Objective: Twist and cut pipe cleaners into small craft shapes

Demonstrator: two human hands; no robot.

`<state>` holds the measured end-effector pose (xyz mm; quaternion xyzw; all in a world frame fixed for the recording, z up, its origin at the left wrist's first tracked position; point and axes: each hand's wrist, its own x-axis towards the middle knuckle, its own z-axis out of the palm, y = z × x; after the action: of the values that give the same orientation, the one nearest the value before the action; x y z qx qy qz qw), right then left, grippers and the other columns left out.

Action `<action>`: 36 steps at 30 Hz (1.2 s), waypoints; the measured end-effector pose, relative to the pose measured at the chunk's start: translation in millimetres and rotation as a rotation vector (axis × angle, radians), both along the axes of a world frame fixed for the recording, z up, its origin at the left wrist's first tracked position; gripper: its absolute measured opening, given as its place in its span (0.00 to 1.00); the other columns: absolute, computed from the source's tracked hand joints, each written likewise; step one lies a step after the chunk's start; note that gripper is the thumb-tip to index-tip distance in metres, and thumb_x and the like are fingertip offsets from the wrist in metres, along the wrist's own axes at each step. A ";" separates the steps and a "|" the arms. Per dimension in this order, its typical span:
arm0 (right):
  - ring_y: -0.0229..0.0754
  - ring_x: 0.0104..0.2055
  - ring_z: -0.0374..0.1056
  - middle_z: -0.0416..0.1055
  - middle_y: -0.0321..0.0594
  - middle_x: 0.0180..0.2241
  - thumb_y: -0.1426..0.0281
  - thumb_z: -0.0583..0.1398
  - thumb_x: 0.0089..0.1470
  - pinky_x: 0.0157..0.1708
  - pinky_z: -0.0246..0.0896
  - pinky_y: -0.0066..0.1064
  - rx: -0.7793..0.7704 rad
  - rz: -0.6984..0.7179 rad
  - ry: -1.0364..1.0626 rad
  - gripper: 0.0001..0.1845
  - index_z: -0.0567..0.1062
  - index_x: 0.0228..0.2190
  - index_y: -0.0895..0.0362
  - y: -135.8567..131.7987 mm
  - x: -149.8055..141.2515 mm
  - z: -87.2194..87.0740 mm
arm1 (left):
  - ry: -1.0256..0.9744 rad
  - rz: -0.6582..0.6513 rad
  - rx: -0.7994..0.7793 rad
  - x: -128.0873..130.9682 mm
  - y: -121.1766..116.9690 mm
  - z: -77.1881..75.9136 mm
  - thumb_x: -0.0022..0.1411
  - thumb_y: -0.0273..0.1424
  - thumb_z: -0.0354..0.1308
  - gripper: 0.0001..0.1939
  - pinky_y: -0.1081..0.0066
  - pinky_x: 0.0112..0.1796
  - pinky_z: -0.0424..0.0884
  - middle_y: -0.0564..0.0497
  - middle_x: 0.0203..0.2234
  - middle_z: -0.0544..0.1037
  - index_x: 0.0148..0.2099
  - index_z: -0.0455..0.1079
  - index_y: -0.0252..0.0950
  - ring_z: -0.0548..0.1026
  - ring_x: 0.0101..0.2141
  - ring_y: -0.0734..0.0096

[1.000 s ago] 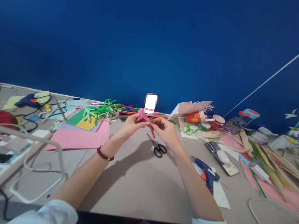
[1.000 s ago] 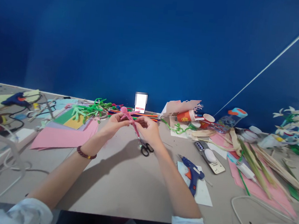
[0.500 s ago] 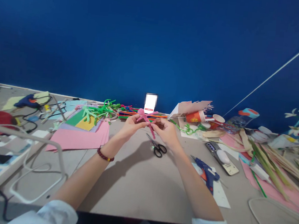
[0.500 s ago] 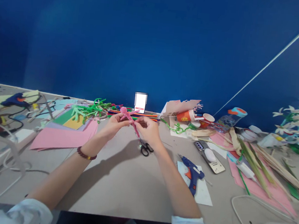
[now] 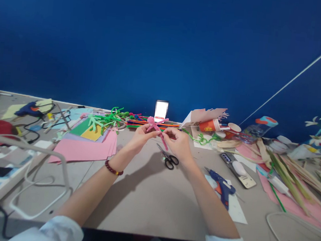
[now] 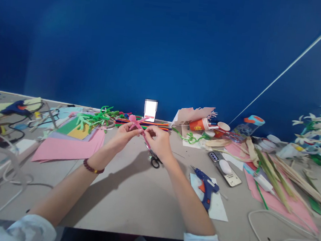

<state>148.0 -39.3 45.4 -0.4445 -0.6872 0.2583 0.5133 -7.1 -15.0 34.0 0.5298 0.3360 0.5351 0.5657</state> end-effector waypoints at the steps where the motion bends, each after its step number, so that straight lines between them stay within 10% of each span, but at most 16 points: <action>1: 0.40 0.29 0.70 0.73 0.38 0.27 0.67 0.57 0.50 0.35 0.67 0.33 0.030 -0.010 -0.025 0.06 0.73 0.27 0.56 -0.6 -0.3 0.0 | -0.005 -0.004 -0.002 0.1 -0.3 0.2 0.47 0.32 0.66 0.09 0.71 0.33 0.66 0.52 0.25 0.74 0.30 0.71 0.34 0.70 0.27 0.74; 13: 0.42 0.33 0.70 0.75 0.43 0.31 0.68 0.52 0.57 0.36 0.62 0.31 0.312 -0.082 -0.344 0.12 0.75 0.31 0.57 1.7 1.2 -8.1 | -0.022 -0.027 -0.022 0.2 3.2 -3.1 0.48 0.32 0.66 0.10 0.72 0.33 0.66 0.50 0.26 0.75 0.31 0.71 0.32 0.71 0.28 0.73; 22: 0.33 0.21 0.60 0.70 0.35 0.22 0.64 0.62 0.46 0.24 0.55 0.28 -0.371 0.162 0.282 0.10 0.75 0.27 0.58 8.9 11.3 2.0 | 0.095 -0.053 0.031 -8.1 3.8 3.5 0.48 0.33 0.66 0.10 0.73 0.33 0.65 0.52 0.27 0.75 0.32 0.71 0.33 0.70 0.29 0.75; 36: 0.32 0.20 0.60 0.69 0.34 0.19 0.63 0.66 0.43 0.20 0.51 0.26 -0.620 0.403 0.412 0.10 0.78 0.26 0.58 11.1 16.4 -1.6 | 0.135 -0.177 0.010 -9.7 -2.7 14.4 0.46 0.34 0.67 0.11 0.71 0.32 0.67 0.52 0.23 0.73 0.29 0.71 0.32 0.69 0.26 0.75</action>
<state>164.5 -28.2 43.8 -0.3737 -0.5331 0.6313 0.4214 -16.8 -17.7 48.3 0.5952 0.3226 0.4477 0.5841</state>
